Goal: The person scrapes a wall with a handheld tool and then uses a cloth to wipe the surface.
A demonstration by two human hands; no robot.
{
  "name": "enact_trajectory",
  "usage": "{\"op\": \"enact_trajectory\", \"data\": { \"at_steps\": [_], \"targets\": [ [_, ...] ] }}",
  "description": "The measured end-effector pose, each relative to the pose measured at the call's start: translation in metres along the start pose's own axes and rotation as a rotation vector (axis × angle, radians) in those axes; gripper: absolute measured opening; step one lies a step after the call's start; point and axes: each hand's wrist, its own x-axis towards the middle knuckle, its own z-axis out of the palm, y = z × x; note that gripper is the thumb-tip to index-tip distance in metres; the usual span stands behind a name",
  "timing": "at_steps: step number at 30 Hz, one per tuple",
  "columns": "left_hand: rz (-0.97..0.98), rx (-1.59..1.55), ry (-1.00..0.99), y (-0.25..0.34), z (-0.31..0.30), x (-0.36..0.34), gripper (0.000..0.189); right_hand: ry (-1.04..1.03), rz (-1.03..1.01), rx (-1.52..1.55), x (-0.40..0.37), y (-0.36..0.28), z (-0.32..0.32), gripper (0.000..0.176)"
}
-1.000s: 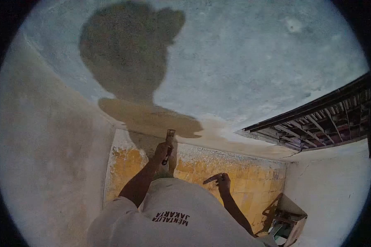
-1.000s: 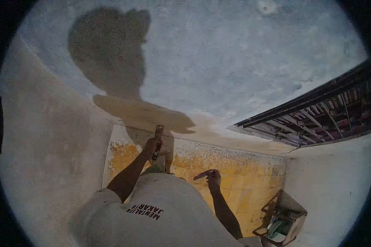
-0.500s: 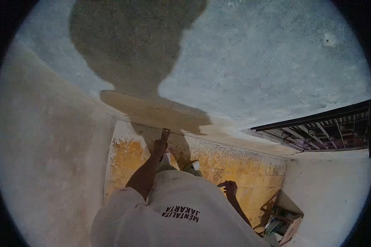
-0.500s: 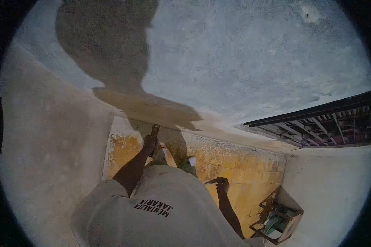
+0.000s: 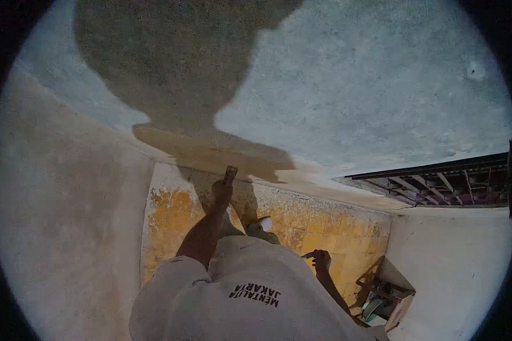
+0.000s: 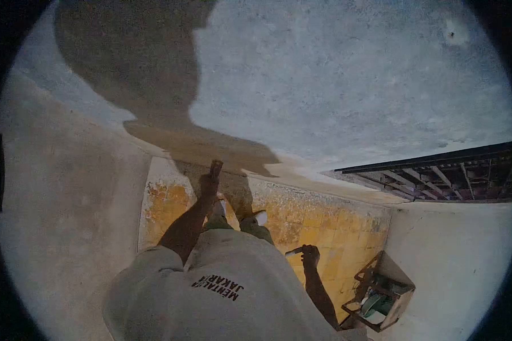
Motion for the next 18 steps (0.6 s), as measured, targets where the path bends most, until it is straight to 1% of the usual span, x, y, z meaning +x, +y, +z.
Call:
{"op": "enact_trajectory", "data": {
  "at_steps": [1,2,4,5,6,7,9,10,11,13,14,15,16,17,18],
  "targets": [
    [-0.044,0.054,-0.019,-0.005,0.000,-0.002,0.060,-0.009,0.017,-0.046,0.000,-0.001,0.001,0.022],
    [-0.041,0.054,-0.022,-0.007,0.002,0.000,0.060,-0.006,0.017,-0.044,0.000,0.000,0.002,0.022],
    [0.224,0.101,0.106,0.024,-0.012,-0.009,0.062,0.002,-0.028,-0.011,-0.003,0.001,0.003,0.022],
    [0.224,0.101,0.103,0.044,-0.016,0.000,0.062,0.004,-0.026,-0.012,-0.003,0.001,0.003,0.022],
    [0.149,0.092,0.083,0.068,-0.020,0.018,0.062,-0.004,-0.038,0.021,-0.003,0.003,0.004,0.022],
    [0.068,0.083,0.062,0.079,-0.022,0.022,0.061,-0.013,-0.049,0.050,-0.004,0.006,0.002,0.022],
    [0.025,0.045,0.064,0.084,-0.031,0.014,0.060,-0.008,-0.012,0.036,0.001,0.009,-0.002,0.022],
    [-0.008,0.021,0.060,0.083,-0.035,0.010,0.059,-0.002,0.036,0.038,-0.001,0.014,0.000,0.022],
    [-0.012,0.027,0.059,0.076,-0.037,0.001,0.059,-0.005,0.041,0.037,-0.004,0.021,-0.001,0.022],
    [-0.074,-0.066,0.082,0.059,-0.033,-0.014,0.059,-0.018,0.025,0.080,-0.003,0.019,0.000,0.022],
    [-0.067,-0.069,0.085,0.040,-0.026,-0.016,0.059,-0.018,0.019,0.084,-0.002,0.017,0.001,0.022],
    [-0.024,0.029,0.072,0.012,-0.016,-0.016,0.059,-0.011,0.029,0.069,-0.004,0.016,0.001,0.022],
    [0.020,0.129,0.057,0.006,-0.015,-0.016,0.059,-0.002,0.042,0.054,-0.005,0.016,0.001,0.021],
    [0.024,0.129,0.055,0.003,-0.010,-0.009,0.059,0.000,0.041,0.058,-0.006,0.015,0.001,0.021],
    [0.341,0.376,0.189,0.011,-0.008,0.000,0.060,0.013,0.039,0.039,-0.007,0.015,0.001,0.021]
  ]
}}
